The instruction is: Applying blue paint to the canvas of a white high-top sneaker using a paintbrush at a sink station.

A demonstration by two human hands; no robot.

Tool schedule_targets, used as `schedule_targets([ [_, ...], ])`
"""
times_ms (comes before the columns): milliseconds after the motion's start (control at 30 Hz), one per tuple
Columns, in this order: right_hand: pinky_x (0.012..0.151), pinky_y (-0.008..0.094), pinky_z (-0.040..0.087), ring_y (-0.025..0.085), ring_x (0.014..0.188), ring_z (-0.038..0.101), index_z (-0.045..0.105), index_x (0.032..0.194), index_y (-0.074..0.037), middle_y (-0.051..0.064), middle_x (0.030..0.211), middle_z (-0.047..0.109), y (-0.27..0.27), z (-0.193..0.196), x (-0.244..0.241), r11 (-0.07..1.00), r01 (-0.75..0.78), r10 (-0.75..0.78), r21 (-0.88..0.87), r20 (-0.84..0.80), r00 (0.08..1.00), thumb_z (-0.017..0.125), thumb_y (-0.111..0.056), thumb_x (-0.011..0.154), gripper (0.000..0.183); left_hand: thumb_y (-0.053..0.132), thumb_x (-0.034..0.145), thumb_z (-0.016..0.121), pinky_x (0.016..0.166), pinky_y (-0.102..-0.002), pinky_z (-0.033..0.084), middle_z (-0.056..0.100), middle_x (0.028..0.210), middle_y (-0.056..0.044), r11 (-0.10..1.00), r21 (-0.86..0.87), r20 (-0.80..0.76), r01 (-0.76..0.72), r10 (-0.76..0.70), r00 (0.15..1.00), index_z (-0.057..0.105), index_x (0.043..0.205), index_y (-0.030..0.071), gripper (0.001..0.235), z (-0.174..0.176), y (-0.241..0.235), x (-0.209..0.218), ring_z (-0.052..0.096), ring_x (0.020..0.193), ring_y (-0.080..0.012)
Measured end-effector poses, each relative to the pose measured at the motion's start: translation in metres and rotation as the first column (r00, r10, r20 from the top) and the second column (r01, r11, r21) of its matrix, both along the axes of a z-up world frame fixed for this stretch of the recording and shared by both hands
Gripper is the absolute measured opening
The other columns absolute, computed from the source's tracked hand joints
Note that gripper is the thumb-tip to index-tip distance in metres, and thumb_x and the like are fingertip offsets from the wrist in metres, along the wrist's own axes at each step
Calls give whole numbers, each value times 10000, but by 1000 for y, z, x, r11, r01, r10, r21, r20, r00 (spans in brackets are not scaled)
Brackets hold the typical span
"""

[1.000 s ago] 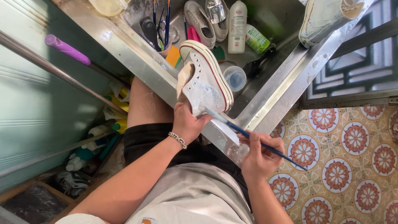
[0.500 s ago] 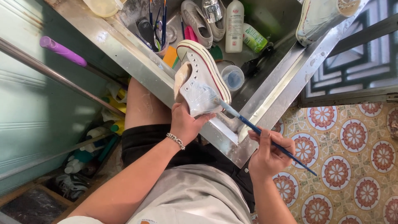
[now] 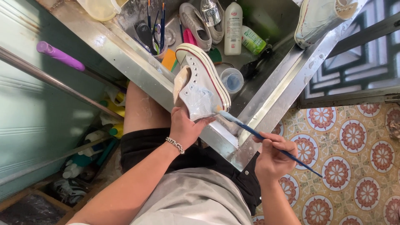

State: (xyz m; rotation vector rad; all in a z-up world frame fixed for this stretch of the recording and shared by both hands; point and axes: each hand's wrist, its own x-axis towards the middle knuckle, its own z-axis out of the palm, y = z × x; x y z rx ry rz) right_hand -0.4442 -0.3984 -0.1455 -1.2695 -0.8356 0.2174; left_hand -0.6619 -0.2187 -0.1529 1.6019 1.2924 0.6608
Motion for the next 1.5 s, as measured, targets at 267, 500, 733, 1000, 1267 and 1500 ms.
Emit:
schedule_targets([
  [267,817,526,797,450,915,930,592,1077,-65,376,1123,858,-13,-11,15,999,-50,49,17,84,995,794,1,1188,239,571,866,1113,1393,-477,444,933,1227,-205,1000,2,-15,4,-4,1000,767,1384,4,843,-3,1,1,840,1363,-423],
  [500,901,554,855,409,1069,903,645,1210,-168,305,1284,824,-7,-10,12,990,-120,118,75,27,993,797,-50,1202,192,639,843,1061,1252,-464,514,867,1441,-111,998,45,-35,40,-39,999,787,1510,63,923,-46,-3,-2,731,1365,-332],
  [733,845,507,833,372,1076,901,551,1157,-88,294,1167,813,7,7,50,999,38,-38,3,4,999,780,-3,1230,256,571,824,1121,1302,-478,518,875,1328,-187,1000,-6,-44,9,-10,999,769,1426,16,891,-13,-4,-5,786,1349,-408],
  [1000,776,512,758,396,844,917,726,1120,50,279,935,841,161,-7,90,894,83,56,-440,294,954,847,41,1169,130,585,854,1124,1342,-453,480,934,1038,-187,999,42,-26,4,-3,1000,798,1165,25,719,7,-1,0,901,1175,-401],
  [1267,778,465,711,329,816,882,782,1089,1,196,873,857,252,-100,114,613,9,302,-790,245,921,907,-30,1108,131,519,875,1116,1341,-517,455,954,1121,-201,999,42,7,23,-24,1000,824,1184,3,669,4,-3,-2,900,1212,-427],
  [1500,726,372,728,217,806,894,825,1200,49,213,985,880,251,-68,128,466,44,235,-884,172,957,867,-83,1145,149,527,861,1124,1350,-520,447,957,1131,-182,999,40,23,9,-10,1000,830,1201,19,678,3,-3,-1,897,1231,-413],
])
